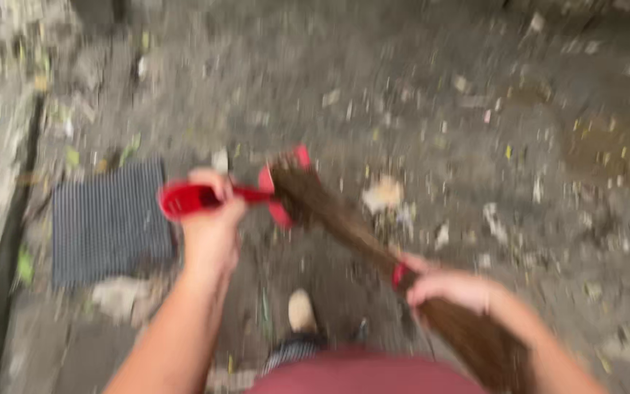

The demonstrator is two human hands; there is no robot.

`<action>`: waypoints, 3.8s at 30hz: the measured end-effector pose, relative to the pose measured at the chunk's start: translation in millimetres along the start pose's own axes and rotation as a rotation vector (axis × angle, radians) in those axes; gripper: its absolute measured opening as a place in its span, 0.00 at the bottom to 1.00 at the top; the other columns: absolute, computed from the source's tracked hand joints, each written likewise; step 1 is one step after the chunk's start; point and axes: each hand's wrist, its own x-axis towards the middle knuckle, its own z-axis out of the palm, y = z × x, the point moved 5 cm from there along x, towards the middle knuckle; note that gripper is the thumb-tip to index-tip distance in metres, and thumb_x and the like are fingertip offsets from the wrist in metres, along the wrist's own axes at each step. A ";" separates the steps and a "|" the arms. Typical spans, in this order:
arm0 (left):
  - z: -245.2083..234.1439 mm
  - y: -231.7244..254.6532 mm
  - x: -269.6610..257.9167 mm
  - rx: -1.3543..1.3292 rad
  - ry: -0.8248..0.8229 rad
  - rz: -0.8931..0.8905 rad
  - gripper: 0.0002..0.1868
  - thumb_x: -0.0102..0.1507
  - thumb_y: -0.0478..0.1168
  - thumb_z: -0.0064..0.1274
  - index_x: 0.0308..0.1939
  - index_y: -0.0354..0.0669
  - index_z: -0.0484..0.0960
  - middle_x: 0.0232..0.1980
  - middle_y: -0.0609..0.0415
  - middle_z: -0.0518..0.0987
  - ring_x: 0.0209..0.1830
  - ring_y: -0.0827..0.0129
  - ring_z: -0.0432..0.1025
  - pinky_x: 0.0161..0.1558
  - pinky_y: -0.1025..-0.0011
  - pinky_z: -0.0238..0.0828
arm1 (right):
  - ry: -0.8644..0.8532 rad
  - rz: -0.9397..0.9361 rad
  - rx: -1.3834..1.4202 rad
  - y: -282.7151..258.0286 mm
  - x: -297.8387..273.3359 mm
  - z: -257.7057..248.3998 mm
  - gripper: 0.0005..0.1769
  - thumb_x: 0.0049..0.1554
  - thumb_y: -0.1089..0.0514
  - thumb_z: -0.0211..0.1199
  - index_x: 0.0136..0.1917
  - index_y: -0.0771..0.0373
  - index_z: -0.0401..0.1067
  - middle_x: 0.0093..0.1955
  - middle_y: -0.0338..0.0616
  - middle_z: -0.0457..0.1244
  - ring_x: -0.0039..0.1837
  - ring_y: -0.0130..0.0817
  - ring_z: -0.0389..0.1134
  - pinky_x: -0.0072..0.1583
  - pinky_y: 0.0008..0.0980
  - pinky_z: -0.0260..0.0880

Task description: The person sweeps leaves and debris from a dirt ground using a stick broom and a red hand dustpan, then carries them to a green plastic bin and dumps them inside.

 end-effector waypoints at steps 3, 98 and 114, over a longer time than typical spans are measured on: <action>9.8 -39.1 60.2 0.094 -0.046 -0.085 0.20 0.49 0.17 0.47 0.34 0.47 0.67 0.40 0.59 0.68 0.49 0.69 0.66 0.64 0.66 0.63 | -0.009 0.038 0.193 -33.2 34.1 -26.1 0.57 0.49 0.56 0.63 0.84 0.37 0.37 0.37 0.50 0.66 0.35 0.38 0.69 0.39 0.38 0.73; 207.4 -922.7 2166.4 -0.111 0.235 0.026 0.23 0.47 0.18 0.49 0.42 0.42 0.70 0.43 0.55 0.69 0.49 0.65 0.67 0.55 0.67 0.65 | 0.156 0.039 0.030 -1606.6 1172.1 -1317.4 0.59 0.48 0.60 0.64 0.84 0.37 0.38 0.34 0.51 0.67 0.30 0.39 0.67 0.34 0.40 0.70; 238.9 -1012.1 2588.8 -0.031 -0.096 0.171 0.21 0.50 0.17 0.48 0.42 0.41 0.71 0.42 0.54 0.70 0.45 0.68 0.66 0.47 0.69 0.66 | 0.269 -0.114 0.080 -1904.8 1388.0 -1432.4 0.58 0.47 0.59 0.63 0.83 0.36 0.38 0.36 0.54 0.65 0.32 0.39 0.69 0.35 0.39 0.72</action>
